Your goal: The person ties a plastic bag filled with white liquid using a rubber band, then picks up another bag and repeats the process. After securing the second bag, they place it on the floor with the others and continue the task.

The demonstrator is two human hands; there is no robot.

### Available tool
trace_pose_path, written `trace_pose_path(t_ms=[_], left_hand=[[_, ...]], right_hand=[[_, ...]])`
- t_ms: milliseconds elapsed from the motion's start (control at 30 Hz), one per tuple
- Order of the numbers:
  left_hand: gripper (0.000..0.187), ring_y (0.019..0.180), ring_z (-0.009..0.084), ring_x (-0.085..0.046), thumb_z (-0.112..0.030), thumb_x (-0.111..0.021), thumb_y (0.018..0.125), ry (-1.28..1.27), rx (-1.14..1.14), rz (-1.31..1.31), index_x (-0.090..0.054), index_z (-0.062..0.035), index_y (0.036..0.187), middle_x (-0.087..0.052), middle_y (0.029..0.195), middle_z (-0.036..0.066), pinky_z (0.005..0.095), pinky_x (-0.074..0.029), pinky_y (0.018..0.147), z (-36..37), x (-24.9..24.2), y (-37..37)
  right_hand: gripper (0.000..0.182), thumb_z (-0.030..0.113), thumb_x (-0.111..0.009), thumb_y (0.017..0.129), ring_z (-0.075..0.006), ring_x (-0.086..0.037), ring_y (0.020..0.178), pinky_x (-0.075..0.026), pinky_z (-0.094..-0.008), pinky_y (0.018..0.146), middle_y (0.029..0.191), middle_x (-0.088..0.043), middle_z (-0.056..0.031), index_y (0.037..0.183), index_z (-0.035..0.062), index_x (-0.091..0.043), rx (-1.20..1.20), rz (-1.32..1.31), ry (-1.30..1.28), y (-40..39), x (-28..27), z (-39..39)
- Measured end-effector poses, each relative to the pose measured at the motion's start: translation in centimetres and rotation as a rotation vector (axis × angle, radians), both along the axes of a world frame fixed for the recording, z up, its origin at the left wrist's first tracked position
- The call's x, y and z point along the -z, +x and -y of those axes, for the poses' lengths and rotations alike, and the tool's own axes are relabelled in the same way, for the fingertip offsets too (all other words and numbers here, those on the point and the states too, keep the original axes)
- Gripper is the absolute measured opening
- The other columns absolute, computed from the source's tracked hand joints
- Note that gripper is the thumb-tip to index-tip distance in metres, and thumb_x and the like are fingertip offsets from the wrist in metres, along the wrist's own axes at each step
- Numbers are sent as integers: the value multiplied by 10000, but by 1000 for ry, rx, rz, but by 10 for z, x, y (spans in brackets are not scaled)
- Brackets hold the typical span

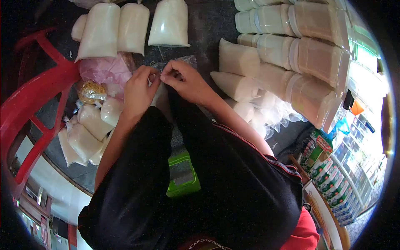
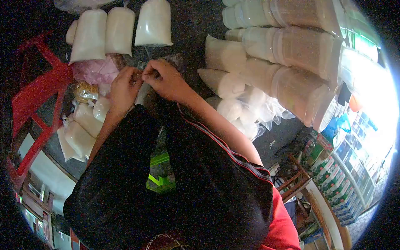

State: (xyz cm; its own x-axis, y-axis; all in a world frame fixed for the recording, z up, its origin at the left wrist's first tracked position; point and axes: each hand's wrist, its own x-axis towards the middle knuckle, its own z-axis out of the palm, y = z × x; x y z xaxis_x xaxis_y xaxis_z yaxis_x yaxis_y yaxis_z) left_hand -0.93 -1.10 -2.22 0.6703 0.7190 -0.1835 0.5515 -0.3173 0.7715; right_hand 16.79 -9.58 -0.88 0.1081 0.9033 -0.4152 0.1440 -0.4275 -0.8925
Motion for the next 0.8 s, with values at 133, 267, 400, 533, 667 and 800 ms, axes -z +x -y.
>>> trace_pose_path(t_ms=[133, 267, 400, 533, 667, 800], left_hand=[[147, 715, 147, -643, -156, -743, 904, -130, -191, -20, -718, -31, 979, -687, 832, 92, 319, -495, 642, -13, 1, 8], [135, 730, 94, -611, -142, -734, 921, -332, -218, 47, -720, -20, 978, -685, 810, 45, 282, -478, 651, -7, -7, 16], [108, 734, 72, -575, -109, -719, 930, -412, -195, 192, -715, -10, 974, -671, 811, 17, 254, -466, 675, 1, -17, 24], [95, 791, 50, -563, -107, -703, 953, -567, -92, 247, -705, -16, 980, -666, 868, -18, 218, -448, 713, 4, -30, 20], [102, 785, 37, -523, -132, -688, 983, -754, -149, 254, -706, -32, 991, -637, 873, -54, 207, -417, 701, 8, -44, 22], [136, 773, 31, -503, -159, -662, 1006, -767, -201, 281, -706, -31, 992, -621, 861, -54, 201, -403, 697, 6, -36, 16]], right_hand=[[142, 176, -675, 969, -130, -568, 993, -435, -280, 892, 1088, -570, -37, 1041, 57, -645, 61, -250, 137, 10, -18, 11], [152, 200, -667, 981, -112, -566, 964, -433, -267, 873, 1033, -583, -19, 1040, 61, -650, 114, -326, 193, 21, -31, 17], [210, 261, -650, 992, -122, -602, 975, -446, -267, 896, 1042, -639, -30, 1074, 68, -657, 266, -649, -160, 22, -37, 16], [296, 309, -651, 990, -157, -646, 905, -493, -298, 840, 1047, -693, -71, 1128, 48, -675, 228, -510, -222, 35, -60, 13], [319, 315, -689, 956, -170, -647, 818, -519, -320, 732, 936, -707, -98, 1079, 21, -713, 90, 500, -121, 74, -149, 21], [504, 436, -789, 847, -204, -646, 765, -520, -346, 712, 924, -718, -137, 1108, 8, -733, 292, 1118, -218, 104, -192, 35]])
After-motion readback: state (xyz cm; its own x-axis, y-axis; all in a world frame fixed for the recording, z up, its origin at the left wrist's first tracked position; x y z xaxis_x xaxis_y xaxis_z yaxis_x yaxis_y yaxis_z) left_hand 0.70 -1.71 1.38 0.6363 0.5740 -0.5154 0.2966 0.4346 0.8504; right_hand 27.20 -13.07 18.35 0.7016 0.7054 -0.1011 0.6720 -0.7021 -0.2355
